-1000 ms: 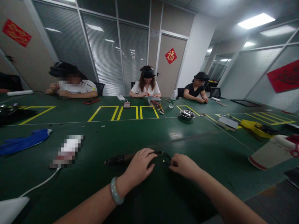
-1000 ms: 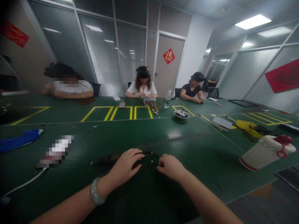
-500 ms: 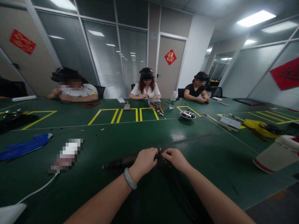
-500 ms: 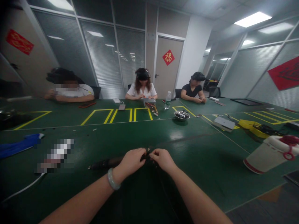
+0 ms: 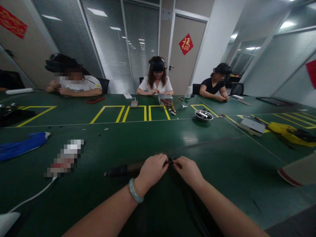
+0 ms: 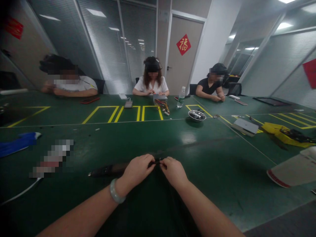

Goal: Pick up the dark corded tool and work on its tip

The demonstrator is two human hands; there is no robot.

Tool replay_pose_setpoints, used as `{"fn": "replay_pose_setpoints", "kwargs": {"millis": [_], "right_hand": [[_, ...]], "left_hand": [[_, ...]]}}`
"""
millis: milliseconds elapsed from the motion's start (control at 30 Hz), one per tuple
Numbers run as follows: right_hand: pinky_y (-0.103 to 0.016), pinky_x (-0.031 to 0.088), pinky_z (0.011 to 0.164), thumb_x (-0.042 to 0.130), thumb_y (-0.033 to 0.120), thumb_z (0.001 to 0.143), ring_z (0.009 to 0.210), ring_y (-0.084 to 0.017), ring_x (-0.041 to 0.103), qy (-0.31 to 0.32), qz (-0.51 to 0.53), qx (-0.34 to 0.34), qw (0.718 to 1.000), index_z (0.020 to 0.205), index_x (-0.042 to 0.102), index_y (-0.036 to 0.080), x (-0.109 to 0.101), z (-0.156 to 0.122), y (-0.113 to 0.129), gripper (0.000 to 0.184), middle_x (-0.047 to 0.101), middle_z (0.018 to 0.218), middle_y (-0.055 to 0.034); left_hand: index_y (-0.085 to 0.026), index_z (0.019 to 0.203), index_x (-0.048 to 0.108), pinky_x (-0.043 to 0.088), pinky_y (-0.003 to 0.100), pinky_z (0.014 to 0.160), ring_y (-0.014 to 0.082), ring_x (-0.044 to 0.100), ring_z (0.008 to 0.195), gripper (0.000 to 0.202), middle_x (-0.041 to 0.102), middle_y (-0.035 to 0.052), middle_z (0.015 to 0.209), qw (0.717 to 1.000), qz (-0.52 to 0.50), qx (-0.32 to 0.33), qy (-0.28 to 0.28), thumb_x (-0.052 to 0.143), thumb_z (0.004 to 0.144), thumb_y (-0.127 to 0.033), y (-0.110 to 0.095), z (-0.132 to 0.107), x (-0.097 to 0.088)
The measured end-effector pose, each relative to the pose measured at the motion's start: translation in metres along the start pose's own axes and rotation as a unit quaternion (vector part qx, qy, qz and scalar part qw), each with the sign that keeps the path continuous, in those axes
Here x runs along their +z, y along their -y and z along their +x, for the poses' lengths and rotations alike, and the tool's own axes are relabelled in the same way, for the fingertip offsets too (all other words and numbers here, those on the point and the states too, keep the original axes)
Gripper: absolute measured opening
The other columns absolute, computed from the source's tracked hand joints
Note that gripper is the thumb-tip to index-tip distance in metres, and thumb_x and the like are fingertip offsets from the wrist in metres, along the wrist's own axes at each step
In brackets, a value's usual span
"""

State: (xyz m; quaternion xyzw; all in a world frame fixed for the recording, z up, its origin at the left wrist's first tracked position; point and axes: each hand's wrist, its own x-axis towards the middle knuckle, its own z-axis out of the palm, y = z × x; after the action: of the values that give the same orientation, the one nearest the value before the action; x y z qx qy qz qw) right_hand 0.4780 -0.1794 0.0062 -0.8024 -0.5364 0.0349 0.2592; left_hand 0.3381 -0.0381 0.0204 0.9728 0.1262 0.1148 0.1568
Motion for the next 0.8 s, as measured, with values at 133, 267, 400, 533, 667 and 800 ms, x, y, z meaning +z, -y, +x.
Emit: {"fn": "replay_pose_setpoints", "kwargs": {"millis": [133,267,400,533,667,800], "right_hand": [[-0.023,0.044,0.070,0.057,0.021,0.087,0.078,-0.014,0.061,0.003,-0.006,0.000,1.000,0.089,0.069,0.023,0.0012,0.0018,0.0042,0.012,0.066,0.087,-0.0008],[-0.025,0.043,0.069,0.056,0.023,0.088,0.078,-0.016,0.060,0.006,-0.009,0.000,1.000,0.086,0.067,0.021,0.0038,0.0020,0.0062,0.012,0.065,0.086,-0.0024],[-0.025,0.043,0.070,0.054,0.023,0.089,0.078,-0.016,0.060,0.009,-0.019,-0.005,1.000,0.085,0.065,0.021,0.0057,0.0007,0.0065,0.012,0.064,0.085,-0.0026],[-0.026,0.042,0.068,0.054,0.023,0.090,0.075,-0.016,0.059,0.009,-0.028,-0.008,1.000,0.085,0.066,0.021,0.0061,0.0002,0.0065,0.012,0.063,0.082,-0.0021],[-0.025,0.043,0.068,0.055,0.021,0.090,0.074,-0.015,0.059,0.009,-0.041,-0.015,0.999,0.086,0.066,0.020,0.0071,0.0004,0.0074,0.012,0.064,0.084,-0.0024],[-0.027,0.044,0.074,0.054,0.018,0.091,0.078,-0.016,0.060,-0.004,-0.075,-0.031,0.997,0.094,0.068,0.020,0.0093,-0.0003,0.0096,0.015,0.066,0.090,-0.0041]], "left_hand": [[-0.021,0.096,0.056,0.043,0.030,0.076,0.0177,0.058,0.088,0.009,0.061,0.0023,0.096,1.000,-0.009,-0.004,0.005,0.050,0.091,-0.027,0.0016,0.0005,0.0003],[-0.021,0.096,0.056,0.044,0.031,0.077,0.0180,0.058,0.088,0.009,0.062,0.0022,0.096,1.000,-0.012,-0.004,0.001,0.051,0.091,-0.027,0.0018,0.0012,0.0002],[-0.021,0.097,0.056,0.044,0.031,0.078,0.0181,0.058,0.090,0.009,0.062,0.0020,0.096,1.000,-0.009,-0.012,0.007,0.052,0.091,-0.027,0.0016,0.0014,0.0001],[-0.021,0.096,0.056,0.044,0.030,0.077,0.0179,0.059,0.089,0.009,0.061,0.0022,0.096,1.000,-0.011,-0.020,0.012,0.052,0.091,-0.027,0.0020,0.0008,0.0009],[-0.021,0.096,0.056,0.044,0.031,0.079,0.0187,0.059,0.089,0.008,0.062,0.0023,0.095,1.000,-0.012,-0.019,0.002,0.053,0.090,-0.026,0.0031,0.0005,0.0045],[-0.020,0.096,0.056,0.044,0.032,0.080,0.0188,0.059,0.090,0.008,0.062,0.0031,0.096,1.000,-0.009,-0.027,0.008,0.051,0.091,-0.024,0.0027,0.0012,0.0070]]}}
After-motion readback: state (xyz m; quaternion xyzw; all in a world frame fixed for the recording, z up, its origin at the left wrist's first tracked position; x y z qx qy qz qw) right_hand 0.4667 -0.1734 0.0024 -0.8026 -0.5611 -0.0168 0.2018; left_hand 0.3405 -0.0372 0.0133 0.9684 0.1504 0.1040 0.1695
